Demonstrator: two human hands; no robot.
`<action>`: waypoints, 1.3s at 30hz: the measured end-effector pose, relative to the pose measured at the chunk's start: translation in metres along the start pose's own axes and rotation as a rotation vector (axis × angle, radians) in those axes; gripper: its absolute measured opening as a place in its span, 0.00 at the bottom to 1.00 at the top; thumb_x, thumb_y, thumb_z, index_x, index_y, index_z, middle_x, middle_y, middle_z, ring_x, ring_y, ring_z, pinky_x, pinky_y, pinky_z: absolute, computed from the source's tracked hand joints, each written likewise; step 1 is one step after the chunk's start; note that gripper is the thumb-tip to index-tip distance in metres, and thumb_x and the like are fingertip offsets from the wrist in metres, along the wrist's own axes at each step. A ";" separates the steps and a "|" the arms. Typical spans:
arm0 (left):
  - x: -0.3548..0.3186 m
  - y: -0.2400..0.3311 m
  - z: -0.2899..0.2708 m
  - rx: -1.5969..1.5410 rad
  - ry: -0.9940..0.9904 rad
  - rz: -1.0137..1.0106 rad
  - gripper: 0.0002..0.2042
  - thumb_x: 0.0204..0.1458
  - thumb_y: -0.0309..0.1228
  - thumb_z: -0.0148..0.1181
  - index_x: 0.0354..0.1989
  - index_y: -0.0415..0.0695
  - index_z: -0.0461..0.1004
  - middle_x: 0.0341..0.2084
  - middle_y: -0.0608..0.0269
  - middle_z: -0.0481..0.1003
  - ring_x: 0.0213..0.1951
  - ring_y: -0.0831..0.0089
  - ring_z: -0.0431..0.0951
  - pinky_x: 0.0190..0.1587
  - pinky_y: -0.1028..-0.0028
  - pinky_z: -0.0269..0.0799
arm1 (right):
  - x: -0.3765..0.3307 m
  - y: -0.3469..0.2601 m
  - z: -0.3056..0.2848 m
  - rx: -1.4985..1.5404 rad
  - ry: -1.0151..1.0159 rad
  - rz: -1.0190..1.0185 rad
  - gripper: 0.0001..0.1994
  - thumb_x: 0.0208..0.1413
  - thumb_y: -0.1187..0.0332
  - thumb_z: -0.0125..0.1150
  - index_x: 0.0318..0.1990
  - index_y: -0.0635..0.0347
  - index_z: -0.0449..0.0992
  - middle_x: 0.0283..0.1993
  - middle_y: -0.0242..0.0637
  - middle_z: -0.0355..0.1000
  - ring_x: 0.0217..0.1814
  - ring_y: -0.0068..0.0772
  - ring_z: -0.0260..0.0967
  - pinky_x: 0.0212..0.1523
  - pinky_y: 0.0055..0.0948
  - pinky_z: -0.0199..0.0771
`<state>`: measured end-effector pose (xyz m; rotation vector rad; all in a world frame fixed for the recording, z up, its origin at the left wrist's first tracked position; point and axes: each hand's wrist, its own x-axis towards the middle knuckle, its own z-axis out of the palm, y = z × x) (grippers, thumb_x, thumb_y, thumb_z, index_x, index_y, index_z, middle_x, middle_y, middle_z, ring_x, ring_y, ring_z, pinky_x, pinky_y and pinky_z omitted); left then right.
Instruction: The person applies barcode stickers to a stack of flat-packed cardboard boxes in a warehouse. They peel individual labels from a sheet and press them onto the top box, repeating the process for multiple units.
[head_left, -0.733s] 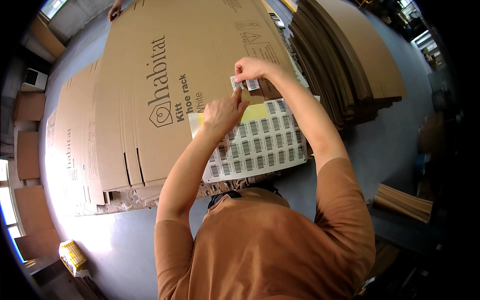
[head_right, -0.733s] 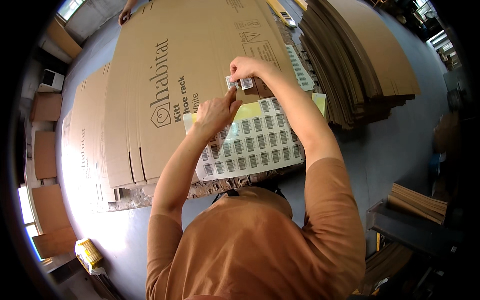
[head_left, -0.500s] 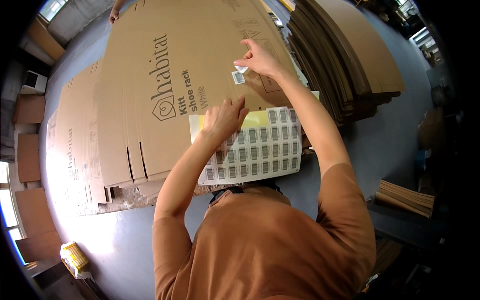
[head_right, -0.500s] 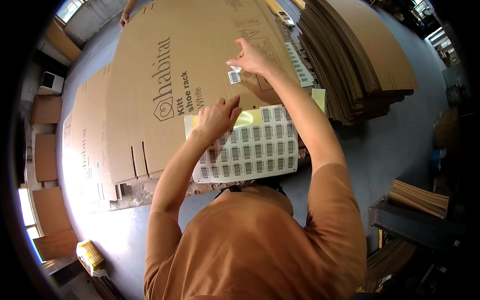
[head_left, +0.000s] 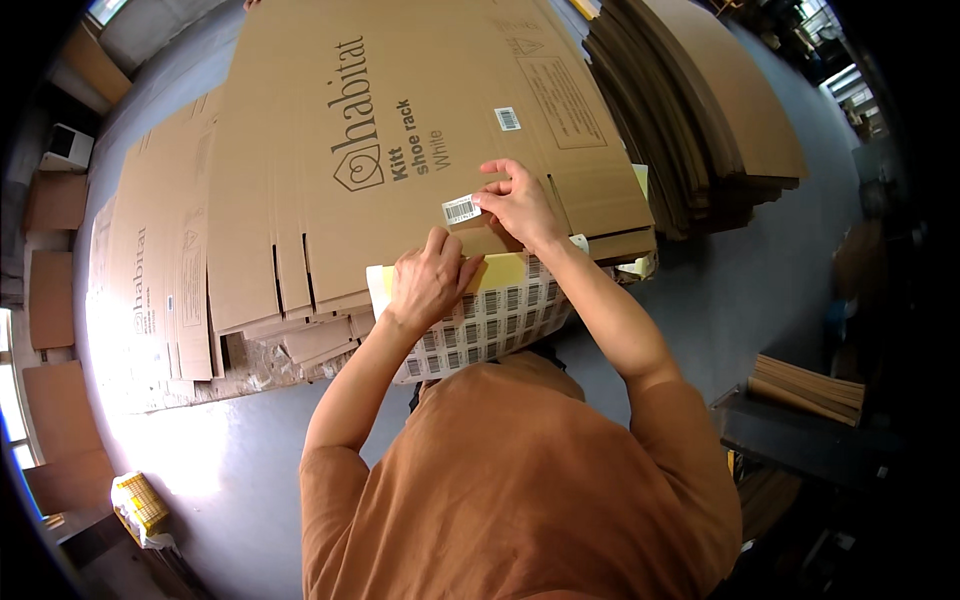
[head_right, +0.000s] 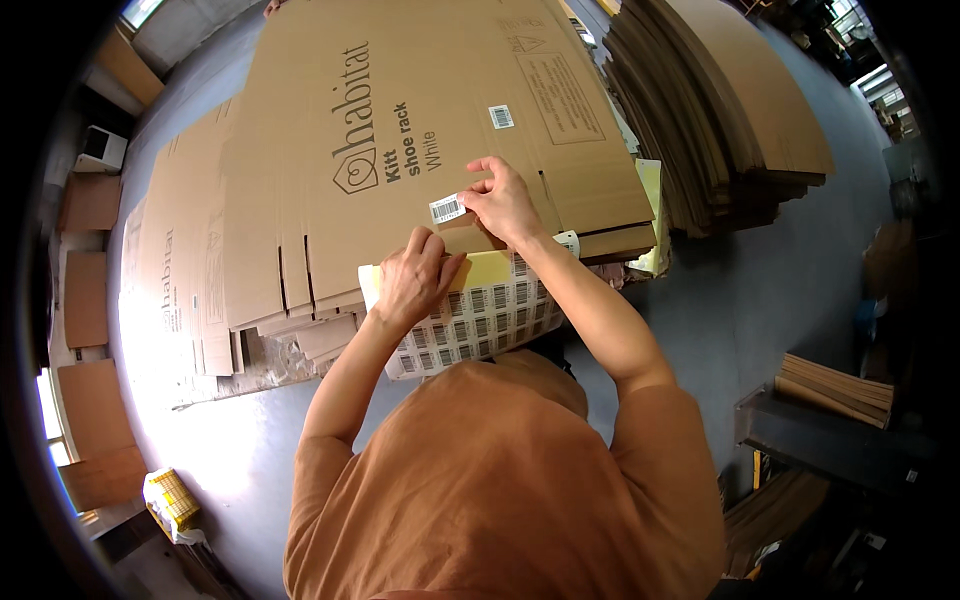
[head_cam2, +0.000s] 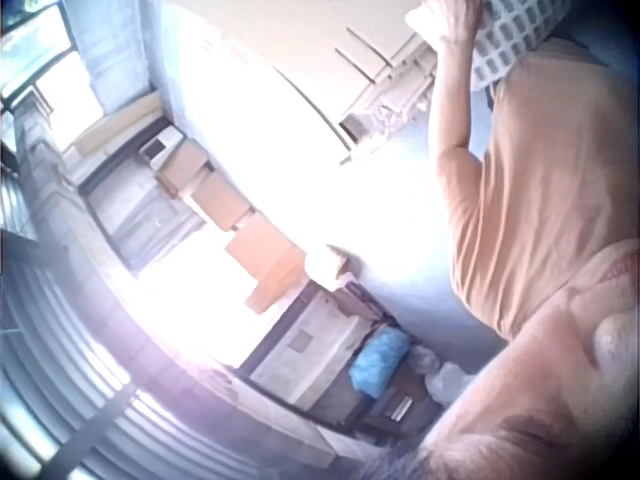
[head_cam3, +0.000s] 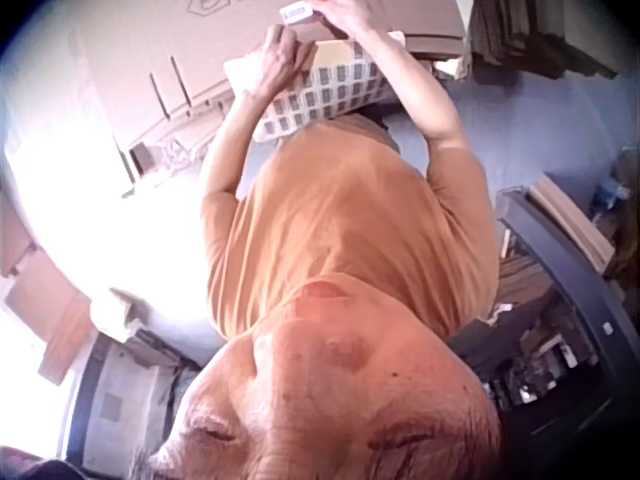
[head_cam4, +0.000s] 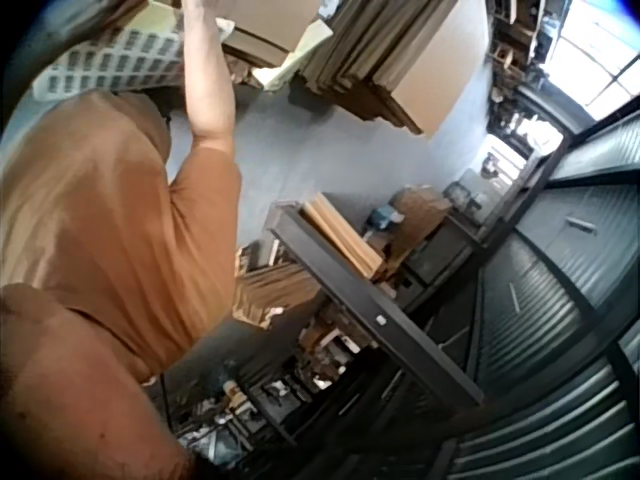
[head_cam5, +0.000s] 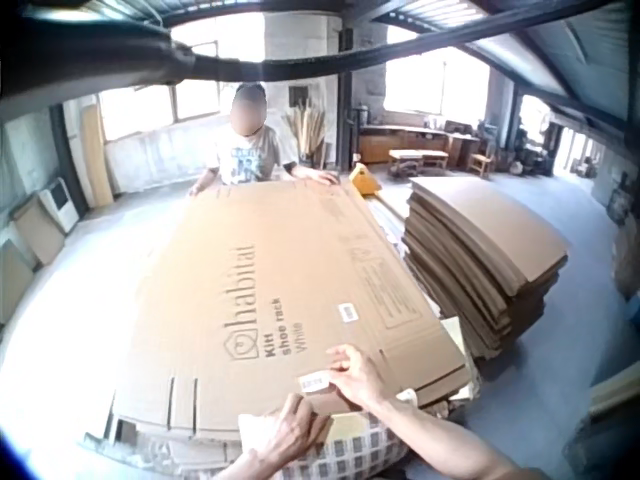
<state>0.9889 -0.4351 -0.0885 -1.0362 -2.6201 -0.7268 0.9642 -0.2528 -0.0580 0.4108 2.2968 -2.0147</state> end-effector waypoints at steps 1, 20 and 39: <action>0.001 0.000 0.002 -0.001 0.021 0.002 0.16 0.55 0.43 0.58 0.31 0.41 0.68 0.30 0.59 0.68 0.19 0.62 0.74 0.22 0.68 0.73 | 0.002 0.003 0.001 -0.028 0.017 -0.009 0.20 0.53 0.74 0.62 0.53 0.64 0.66 0.33 0.36 0.75 0.30 0.20 0.71 0.26 0.21 0.70; 0.001 -0.007 -0.006 -0.065 -0.101 -0.133 0.16 0.58 0.43 0.55 0.48 0.47 0.75 0.50 0.64 0.75 0.40 0.59 0.80 0.38 0.63 0.78 | -0.020 0.000 -0.076 -0.650 -0.250 -0.339 0.18 0.51 0.64 0.66 0.46 0.64 0.75 0.34 0.44 0.76 0.39 0.42 0.75 0.42 0.37 0.73; 0.053 0.041 0.003 0.036 0.149 0.124 0.04 0.54 0.24 0.55 0.36 0.46 0.68 0.20 0.61 0.73 0.22 0.59 0.73 0.28 0.65 0.68 | -0.050 -0.019 -0.096 -0.619 -0.249 -0.459 0.11 0.50 0.71 0.64 0.41 0.63 0.77 0.38 0.41 0.76 0.41 0.41 0.74 0.43 0.34 0.73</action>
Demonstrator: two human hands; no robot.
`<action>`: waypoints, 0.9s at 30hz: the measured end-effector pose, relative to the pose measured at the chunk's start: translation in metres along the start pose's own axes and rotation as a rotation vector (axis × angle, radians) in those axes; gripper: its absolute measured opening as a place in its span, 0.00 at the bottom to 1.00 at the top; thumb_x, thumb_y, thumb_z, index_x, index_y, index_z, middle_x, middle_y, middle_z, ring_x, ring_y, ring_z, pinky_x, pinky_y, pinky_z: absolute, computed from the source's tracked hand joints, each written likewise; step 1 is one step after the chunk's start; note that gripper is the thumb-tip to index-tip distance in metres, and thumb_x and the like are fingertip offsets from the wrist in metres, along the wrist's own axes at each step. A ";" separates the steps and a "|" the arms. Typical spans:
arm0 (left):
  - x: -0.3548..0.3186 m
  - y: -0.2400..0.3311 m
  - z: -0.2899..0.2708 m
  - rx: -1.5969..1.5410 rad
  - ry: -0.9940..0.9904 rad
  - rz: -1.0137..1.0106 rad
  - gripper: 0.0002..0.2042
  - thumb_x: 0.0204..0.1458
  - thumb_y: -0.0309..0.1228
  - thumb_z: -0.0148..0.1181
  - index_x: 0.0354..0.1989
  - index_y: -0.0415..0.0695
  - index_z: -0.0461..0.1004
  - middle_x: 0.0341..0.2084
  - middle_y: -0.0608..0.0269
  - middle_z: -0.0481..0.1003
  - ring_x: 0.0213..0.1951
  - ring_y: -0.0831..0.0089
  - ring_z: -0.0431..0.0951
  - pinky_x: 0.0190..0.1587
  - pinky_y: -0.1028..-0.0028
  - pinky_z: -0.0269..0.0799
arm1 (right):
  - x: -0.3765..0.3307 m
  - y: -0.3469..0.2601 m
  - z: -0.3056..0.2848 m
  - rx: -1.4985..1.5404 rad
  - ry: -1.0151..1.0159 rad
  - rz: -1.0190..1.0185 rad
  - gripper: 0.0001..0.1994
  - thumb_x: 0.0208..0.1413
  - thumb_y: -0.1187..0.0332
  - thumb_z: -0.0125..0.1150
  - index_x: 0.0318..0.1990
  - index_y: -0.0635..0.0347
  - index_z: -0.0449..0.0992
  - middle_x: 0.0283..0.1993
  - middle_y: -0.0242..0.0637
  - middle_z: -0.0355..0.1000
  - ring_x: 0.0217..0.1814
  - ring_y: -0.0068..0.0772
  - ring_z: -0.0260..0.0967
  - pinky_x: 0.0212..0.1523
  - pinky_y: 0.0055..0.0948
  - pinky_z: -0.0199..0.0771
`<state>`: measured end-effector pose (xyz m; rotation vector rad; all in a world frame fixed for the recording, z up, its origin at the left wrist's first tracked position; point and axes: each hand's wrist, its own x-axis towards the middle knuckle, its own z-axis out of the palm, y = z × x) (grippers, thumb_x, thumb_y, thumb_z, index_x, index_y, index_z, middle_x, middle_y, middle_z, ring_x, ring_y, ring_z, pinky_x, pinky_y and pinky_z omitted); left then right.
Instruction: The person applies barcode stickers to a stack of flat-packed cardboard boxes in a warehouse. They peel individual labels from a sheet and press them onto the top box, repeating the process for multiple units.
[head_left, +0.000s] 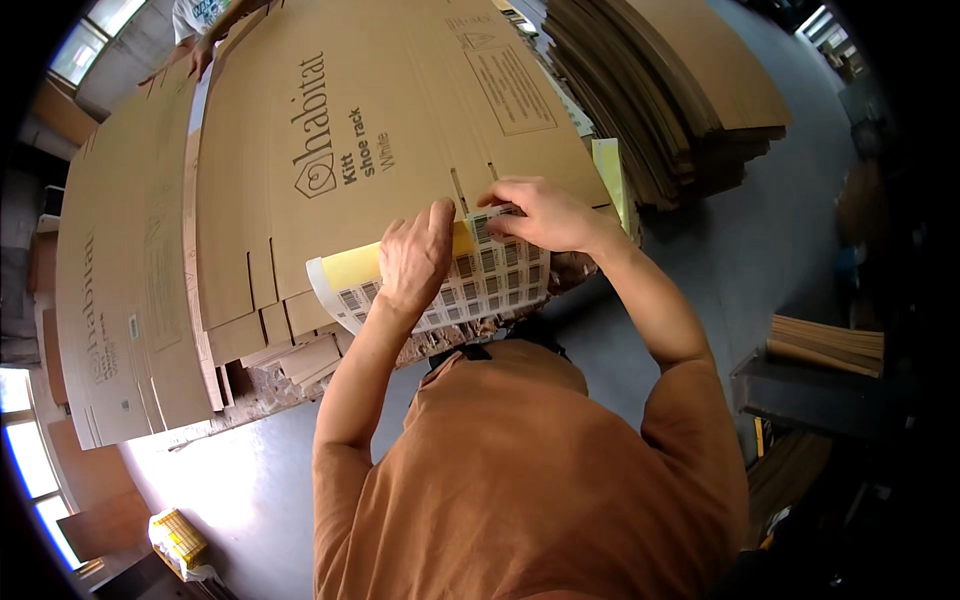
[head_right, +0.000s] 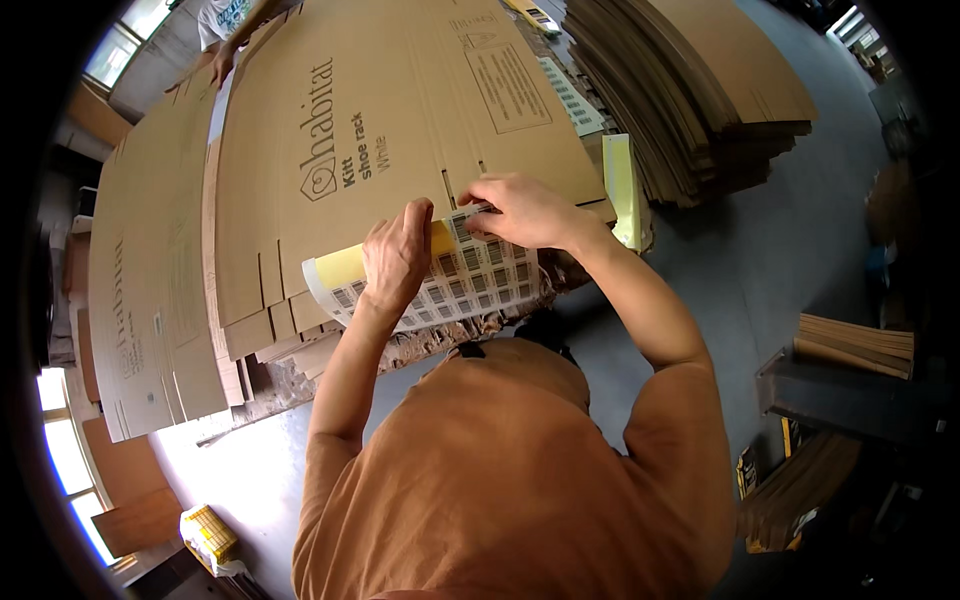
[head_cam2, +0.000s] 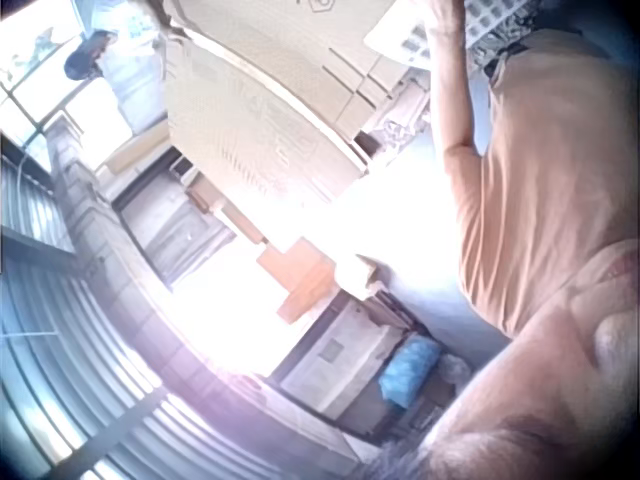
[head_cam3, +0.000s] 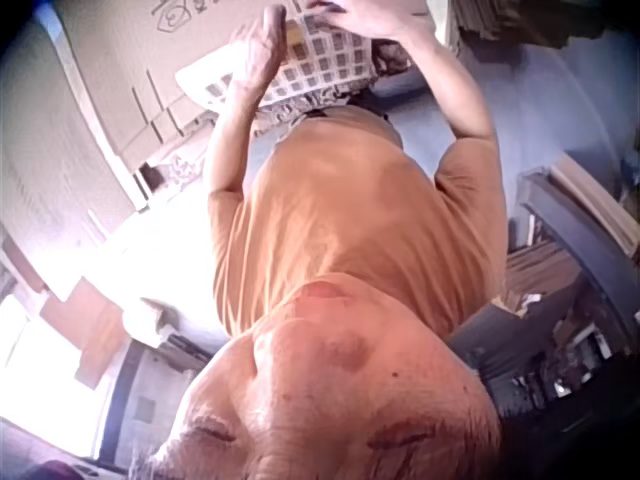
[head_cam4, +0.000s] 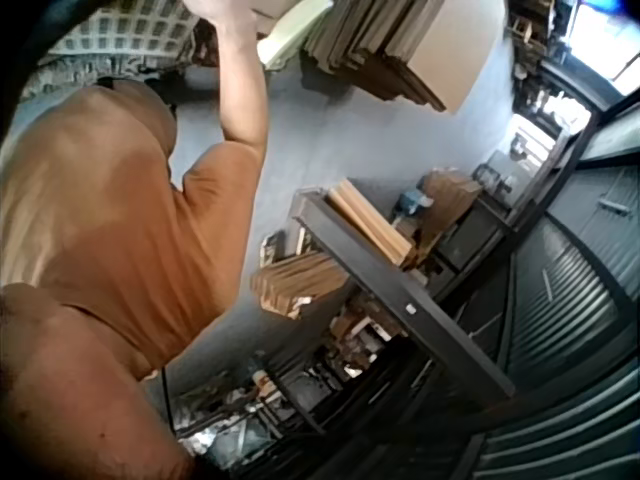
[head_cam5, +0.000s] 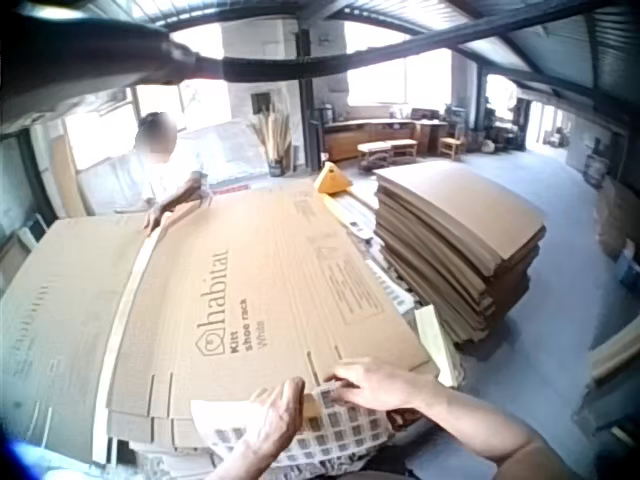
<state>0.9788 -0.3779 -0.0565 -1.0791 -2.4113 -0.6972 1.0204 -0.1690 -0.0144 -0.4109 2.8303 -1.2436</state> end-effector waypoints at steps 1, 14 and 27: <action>0.003 -0.001 0.000 0.008 0.011 0.010 0.04 0.54 0.24 0.55 0.36 0.46 0.68 0.20 0.61 0.73 0.21 0.59 0.73 0.28 0.65 0.68 | 0.004 0.002 0.000 -0.016 0.024 -0.051 0.10 0.50 0.71 0.65 0.40 0.63 0.78 0.37 0.42 0.75 0.40 0.43 0.74 0.43 0.36 0.73; 0.026 -0.050 0.047 -0.002 -0.312 -0.298 0.07 0.58 0.34 0.50 0.37 0.44 0.69 0.22 0.51 0.77 0.25 0.49 0.77 0.27 0.54 0.71 | 0.093 0.011 -0.058 0.361 0.135 -0.031 0.06 0.58 0.71 0.59 0.33 0.64 0.76 0.30 0.28 0.72 0.31 0.21 0.68 0.33 0.25 0.69; 0.096 -0.042 0.061 -0.019 -0.632 -0.415 0.24 0.62 0.42 0.42 0.68 0.57 0.55 0.27 0.49 0.78 0.29 0.50 0.79 0.32 0.54 0.74 | 0.217 0.141 -0.034 0.025 -0.357 0.218 0.10 0.55 0.65 0.60 0.36 0.64 0.78 0.31 0.36 0.75 0.33 0.27 0.70 0.36 0.30 0.70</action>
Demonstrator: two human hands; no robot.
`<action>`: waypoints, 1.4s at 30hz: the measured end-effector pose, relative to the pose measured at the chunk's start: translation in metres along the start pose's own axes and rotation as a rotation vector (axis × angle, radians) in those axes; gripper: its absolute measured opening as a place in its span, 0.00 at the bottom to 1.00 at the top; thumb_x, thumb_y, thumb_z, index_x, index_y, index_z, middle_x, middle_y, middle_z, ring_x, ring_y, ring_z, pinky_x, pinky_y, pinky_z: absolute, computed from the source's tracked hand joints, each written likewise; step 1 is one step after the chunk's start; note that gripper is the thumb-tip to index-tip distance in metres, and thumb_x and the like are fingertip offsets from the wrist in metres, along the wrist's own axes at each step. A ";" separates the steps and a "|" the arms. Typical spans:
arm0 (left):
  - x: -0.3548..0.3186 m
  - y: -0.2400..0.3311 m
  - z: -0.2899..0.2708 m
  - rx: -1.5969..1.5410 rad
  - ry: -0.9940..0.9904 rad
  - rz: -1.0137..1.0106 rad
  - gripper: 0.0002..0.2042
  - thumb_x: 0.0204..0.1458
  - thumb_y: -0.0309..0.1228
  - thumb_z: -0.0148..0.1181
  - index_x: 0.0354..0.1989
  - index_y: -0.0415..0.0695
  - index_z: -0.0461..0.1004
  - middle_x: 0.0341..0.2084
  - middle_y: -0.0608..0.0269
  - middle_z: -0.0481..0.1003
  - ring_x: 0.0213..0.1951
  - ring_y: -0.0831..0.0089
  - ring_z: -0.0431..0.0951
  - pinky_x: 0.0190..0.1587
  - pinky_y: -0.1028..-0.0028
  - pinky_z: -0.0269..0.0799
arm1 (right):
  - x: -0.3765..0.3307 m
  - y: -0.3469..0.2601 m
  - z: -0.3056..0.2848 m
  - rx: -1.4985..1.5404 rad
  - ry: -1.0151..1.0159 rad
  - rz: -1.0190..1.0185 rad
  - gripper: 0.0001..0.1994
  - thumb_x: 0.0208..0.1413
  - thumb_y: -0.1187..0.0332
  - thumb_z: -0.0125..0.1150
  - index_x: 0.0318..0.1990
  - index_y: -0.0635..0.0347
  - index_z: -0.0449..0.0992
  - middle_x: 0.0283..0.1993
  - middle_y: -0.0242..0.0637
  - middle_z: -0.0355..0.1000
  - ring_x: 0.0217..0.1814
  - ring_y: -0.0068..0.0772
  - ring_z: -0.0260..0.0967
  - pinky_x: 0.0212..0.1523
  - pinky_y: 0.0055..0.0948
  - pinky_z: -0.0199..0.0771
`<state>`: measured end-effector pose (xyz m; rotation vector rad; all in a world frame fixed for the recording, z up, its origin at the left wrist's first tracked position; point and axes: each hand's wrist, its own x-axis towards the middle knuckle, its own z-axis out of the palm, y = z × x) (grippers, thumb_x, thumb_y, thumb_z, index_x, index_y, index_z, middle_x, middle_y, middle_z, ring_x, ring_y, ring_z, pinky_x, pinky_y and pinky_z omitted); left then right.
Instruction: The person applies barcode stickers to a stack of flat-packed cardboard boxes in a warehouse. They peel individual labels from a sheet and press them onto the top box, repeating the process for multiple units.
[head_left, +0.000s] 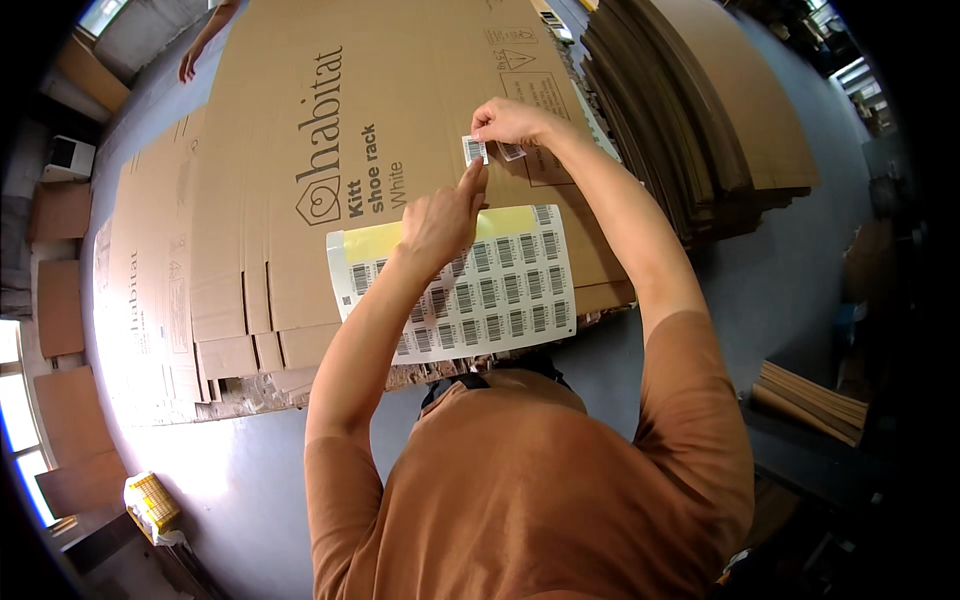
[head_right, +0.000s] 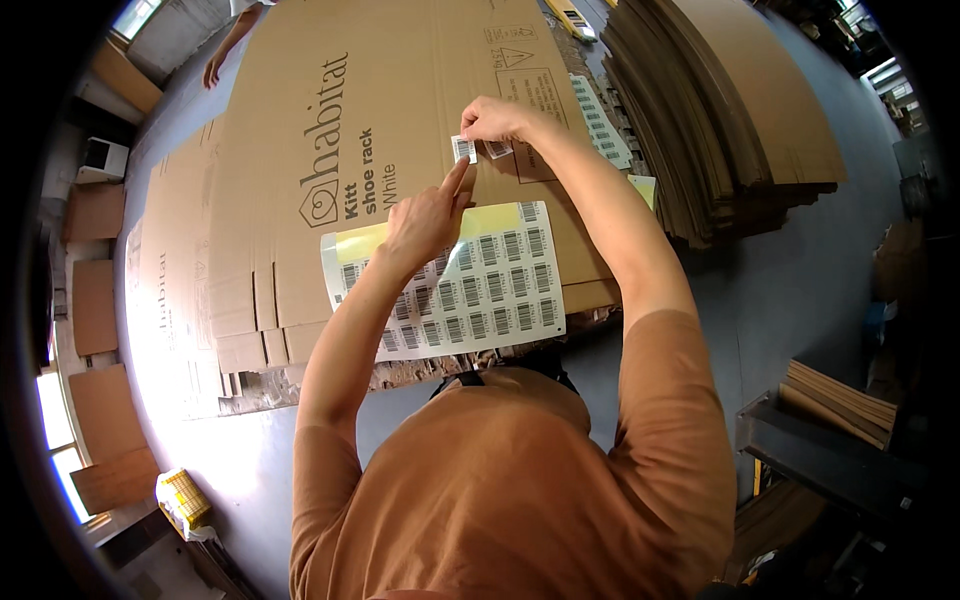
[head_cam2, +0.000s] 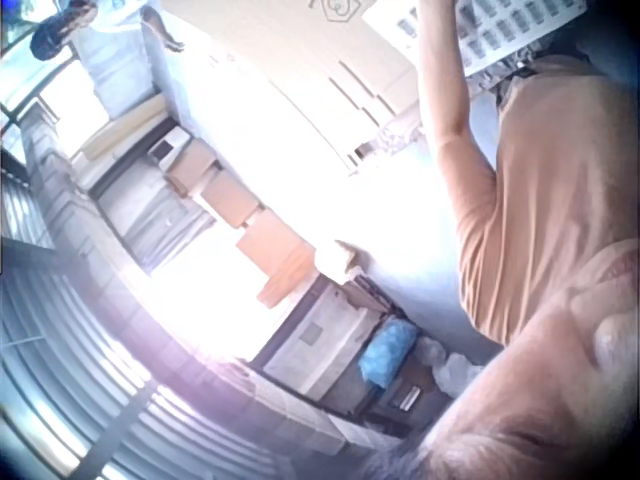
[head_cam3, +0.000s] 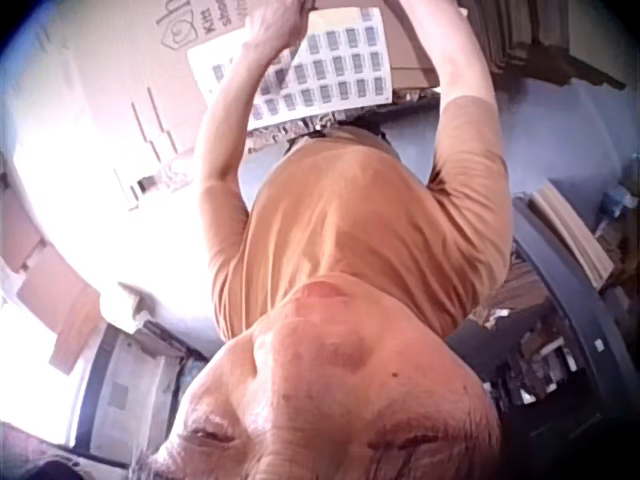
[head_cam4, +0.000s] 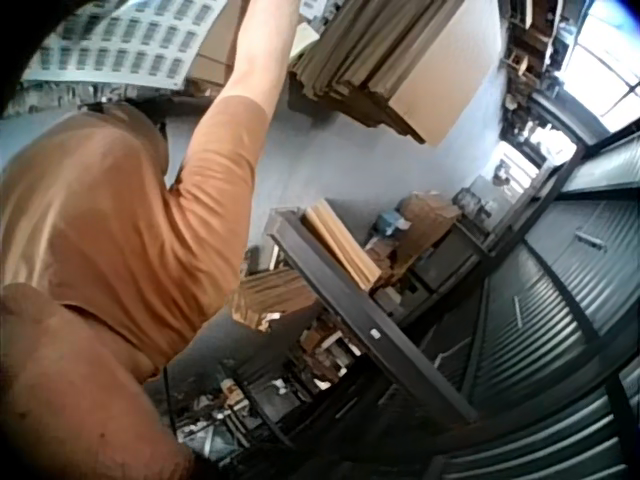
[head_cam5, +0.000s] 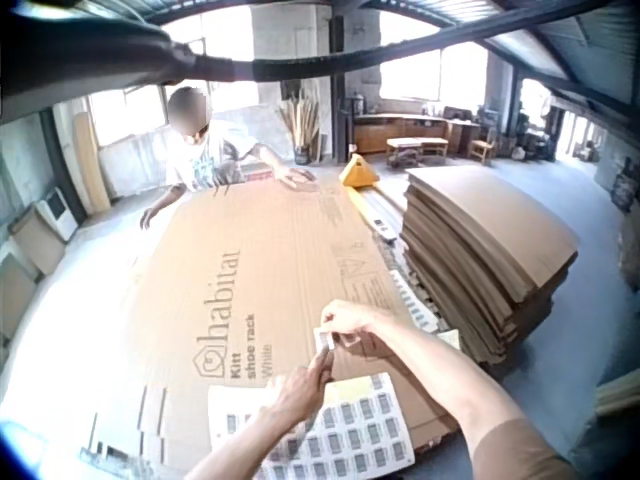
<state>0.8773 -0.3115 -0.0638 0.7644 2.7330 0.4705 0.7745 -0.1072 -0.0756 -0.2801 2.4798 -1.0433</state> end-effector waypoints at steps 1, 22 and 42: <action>0.002 0.001 -0.002 0.010 -0.029 -0.018 0.24 0.63 0.43 0.41 0.68 0.58 0.55 0.27 0.48 0.78 0.30 0.50 0.79 0.33 0.54 0.74 | -0.003 -0.004 0.000 -0.012 0.011 0.003 0.10 0.54 0.65 0.60 0.36 0.64 0.78 0.31 0.36 0.75 0.33 0.27 0.70 0.36 0.30 0.70; -0.142 -0.053 0.018 -0.112 0.350 0.090 0.08 0.58 0.33 0.54 0.42 0.45 0.72 0.25 0.56 0.76 0.27 0.55 0.78 0.29 0.58 0.74 | -0.124 -0.087 0.103 1.007 0.519 0.056 0.24 0.49 0.78 0.65 0.54 0.68 0.66 0.34 0.37 0.74 0.32 0.23 0.71 0.32 0.23 0.73; -0.142 -0.065 0.014 0.069 0.304 0.036 0.19 0.61 0.42 0.49 0.59 0.54 0.67 0.26 0.54 0.76 0.26 0.55 0.79 0.26 0.58 0.75 | -0.093 -0.103 0.194 0.406 0.770 0.049 0.18 0.51 0.76 0.62 0.49 0.67 0.65 0.32 0.39 0.77 0.32 0.26 0.74 0.33 0.27 0.74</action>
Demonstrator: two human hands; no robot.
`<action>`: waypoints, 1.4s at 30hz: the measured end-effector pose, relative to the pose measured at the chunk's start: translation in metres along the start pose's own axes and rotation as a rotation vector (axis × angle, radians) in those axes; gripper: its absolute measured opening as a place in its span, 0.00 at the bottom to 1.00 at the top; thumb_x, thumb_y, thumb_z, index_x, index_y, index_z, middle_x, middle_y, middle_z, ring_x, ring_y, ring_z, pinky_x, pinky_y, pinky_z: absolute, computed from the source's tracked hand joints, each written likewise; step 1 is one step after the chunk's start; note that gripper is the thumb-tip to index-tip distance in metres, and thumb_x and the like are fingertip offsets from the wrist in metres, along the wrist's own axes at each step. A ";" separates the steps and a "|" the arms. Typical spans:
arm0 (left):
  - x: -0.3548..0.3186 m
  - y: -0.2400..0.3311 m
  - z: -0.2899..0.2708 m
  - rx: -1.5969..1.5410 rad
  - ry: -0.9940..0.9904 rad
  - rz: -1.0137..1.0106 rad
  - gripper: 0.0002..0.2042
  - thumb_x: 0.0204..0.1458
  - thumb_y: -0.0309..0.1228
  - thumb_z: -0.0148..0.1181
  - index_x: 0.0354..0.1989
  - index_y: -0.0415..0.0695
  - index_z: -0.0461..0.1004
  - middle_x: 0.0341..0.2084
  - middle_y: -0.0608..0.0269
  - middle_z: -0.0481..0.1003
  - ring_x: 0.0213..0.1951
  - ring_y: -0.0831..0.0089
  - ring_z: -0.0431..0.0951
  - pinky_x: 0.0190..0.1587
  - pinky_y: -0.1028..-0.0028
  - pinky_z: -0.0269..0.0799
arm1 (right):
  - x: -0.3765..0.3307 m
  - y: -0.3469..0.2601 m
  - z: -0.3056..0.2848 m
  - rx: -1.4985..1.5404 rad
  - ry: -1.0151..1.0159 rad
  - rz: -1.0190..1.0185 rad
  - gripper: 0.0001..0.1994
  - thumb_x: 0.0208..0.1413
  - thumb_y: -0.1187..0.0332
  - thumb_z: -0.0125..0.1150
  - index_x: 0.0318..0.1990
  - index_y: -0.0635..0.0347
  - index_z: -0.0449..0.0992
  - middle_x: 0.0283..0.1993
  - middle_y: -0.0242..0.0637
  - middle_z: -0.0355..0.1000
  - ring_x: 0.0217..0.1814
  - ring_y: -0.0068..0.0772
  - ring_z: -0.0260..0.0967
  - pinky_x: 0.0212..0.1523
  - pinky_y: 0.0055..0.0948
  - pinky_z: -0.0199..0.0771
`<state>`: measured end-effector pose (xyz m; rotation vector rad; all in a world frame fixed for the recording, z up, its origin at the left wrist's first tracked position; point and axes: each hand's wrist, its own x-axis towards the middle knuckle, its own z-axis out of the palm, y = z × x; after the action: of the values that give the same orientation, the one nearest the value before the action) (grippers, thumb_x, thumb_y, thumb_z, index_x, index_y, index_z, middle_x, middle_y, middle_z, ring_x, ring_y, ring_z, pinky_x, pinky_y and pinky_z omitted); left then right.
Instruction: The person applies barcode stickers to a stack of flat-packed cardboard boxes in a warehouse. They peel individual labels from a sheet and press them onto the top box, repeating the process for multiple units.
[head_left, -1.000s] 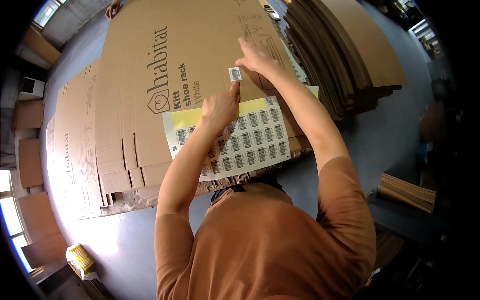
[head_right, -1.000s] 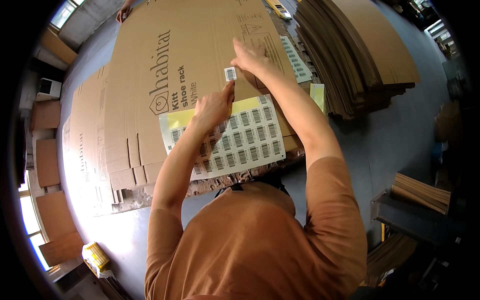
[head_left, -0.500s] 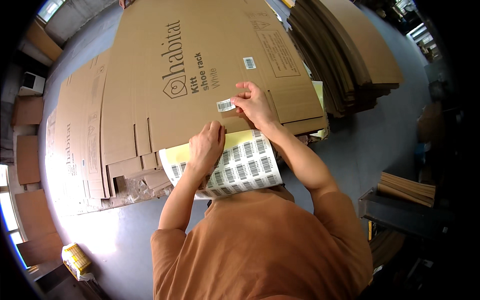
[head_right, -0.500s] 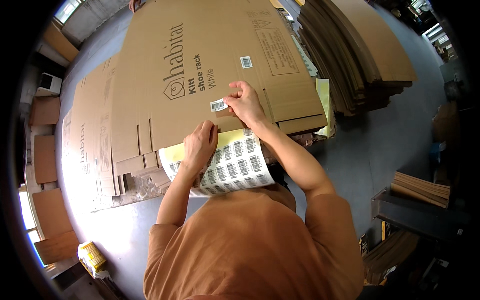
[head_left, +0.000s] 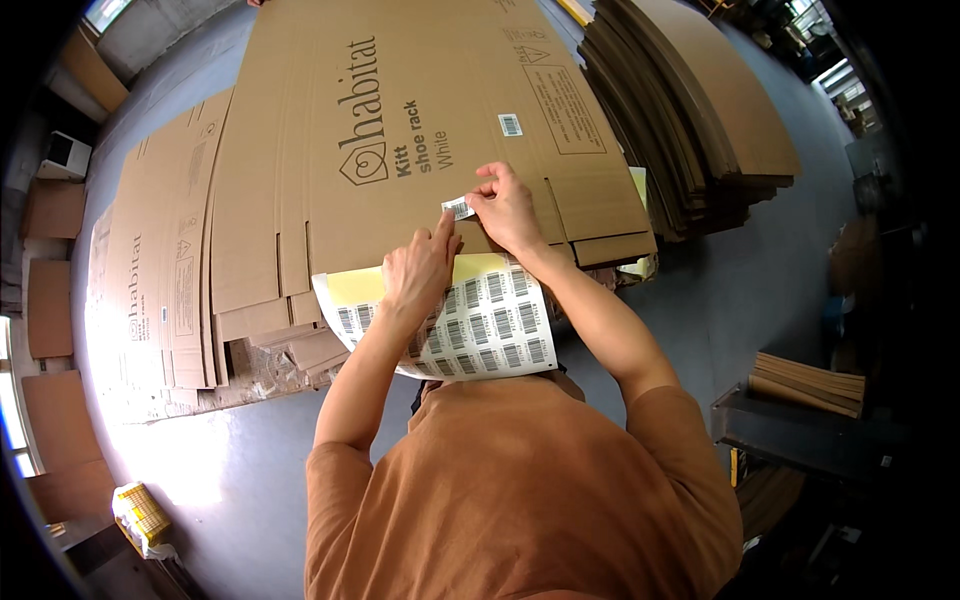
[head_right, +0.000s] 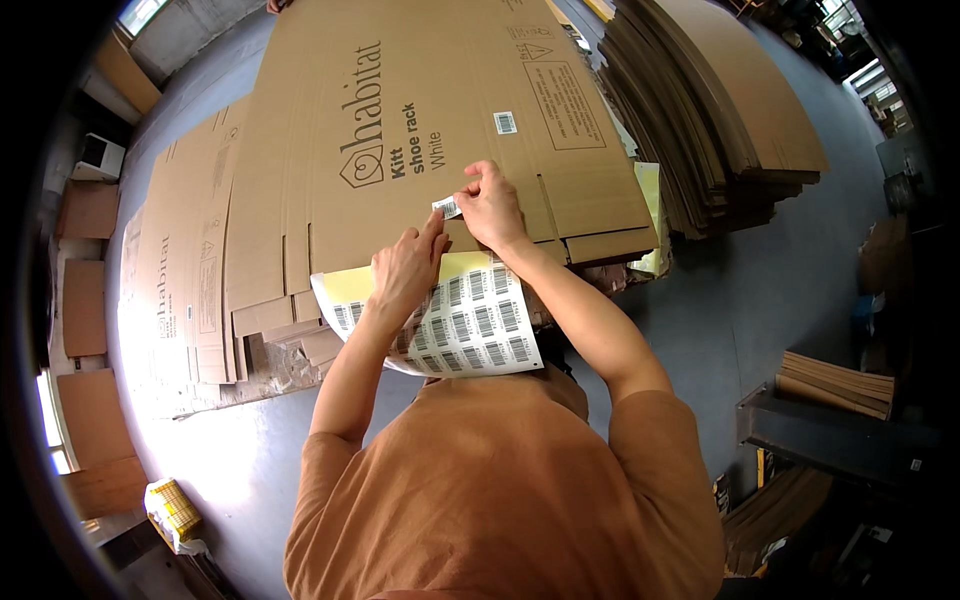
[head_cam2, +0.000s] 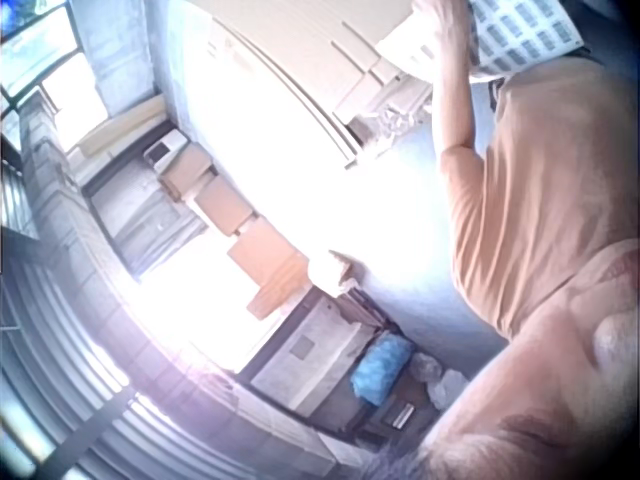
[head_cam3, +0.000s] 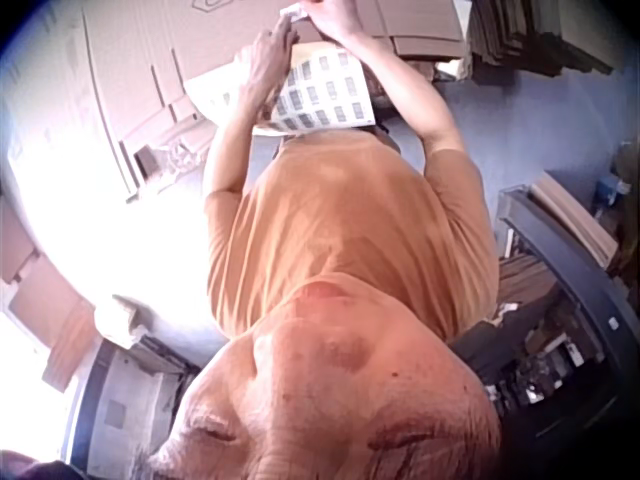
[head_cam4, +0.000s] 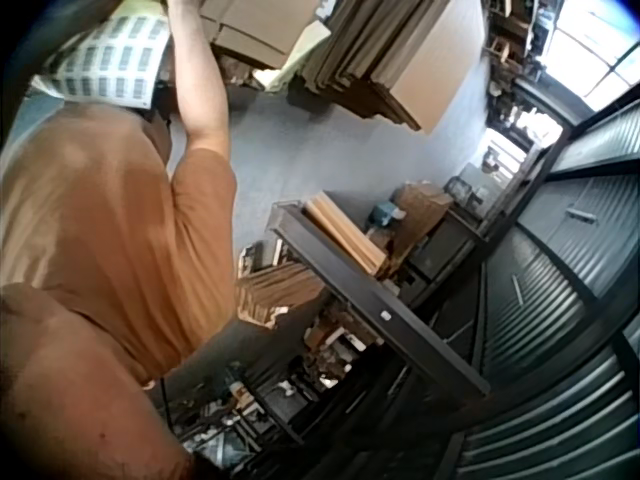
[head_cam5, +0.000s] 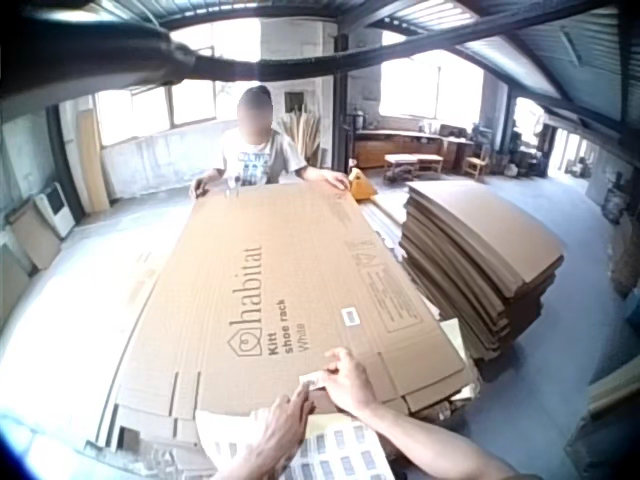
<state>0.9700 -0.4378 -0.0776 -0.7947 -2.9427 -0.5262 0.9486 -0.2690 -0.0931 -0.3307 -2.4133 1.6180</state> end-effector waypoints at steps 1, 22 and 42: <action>0.000 0.000 0.001 0.021 -0.026 -0.017 0.19 0.61 0.43 0.49 0.59 0.54 0.67 0.26 0.54 0.76 0.26 0.55 0.79 0.26 0.58 0.75 | -0.002 -0.003 0.003 -0.070 0.002 -0.022 0.17 0.51 0.76 0.62 0.48 0.66 0.65 0.32 0.41 0.76 0.33 0.32 0.75 0.34 0.31 0.75; 0.000 0.037 -0.035 -0.059 0.343 0.208 0.12 0.58 0.33 0.57 0.50 0.49 0.75 0.24 0.62 0.76 0.28 0.66 0.75 0.38 0.65 0.68 | -0.060 -0.036 -0.116 0.142 -0.528 0.013 0.11 0.53 0.76 0.63 0.43 0.67 0.72 0.34 0.33 0.75 0.36 0.19 0.71 0.39 0.23 0.71; 0.035 0.069 -0.004 -0.147 0.330 0.296 0.12 0.57 0.34 0.57 0.26 0.45 0.63 0.17 0.58 0.69 0.18 0.58 0.72 0.22 0.63 0.67 | -0.035 -0.016 -0.125 -0.167 -0.245 -0.456 0.09 0.51 0.74 0.64 0.39 0.62 0.75 0.36 0.41 0.76 0.38 0.39 0.75 0.41 0.32 0.75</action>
<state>0.9734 -0.3667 -0.0474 -1.0240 -2.4544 -0.7694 1.0182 -0.1760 -0.0340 0.3922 -2.5545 1.3184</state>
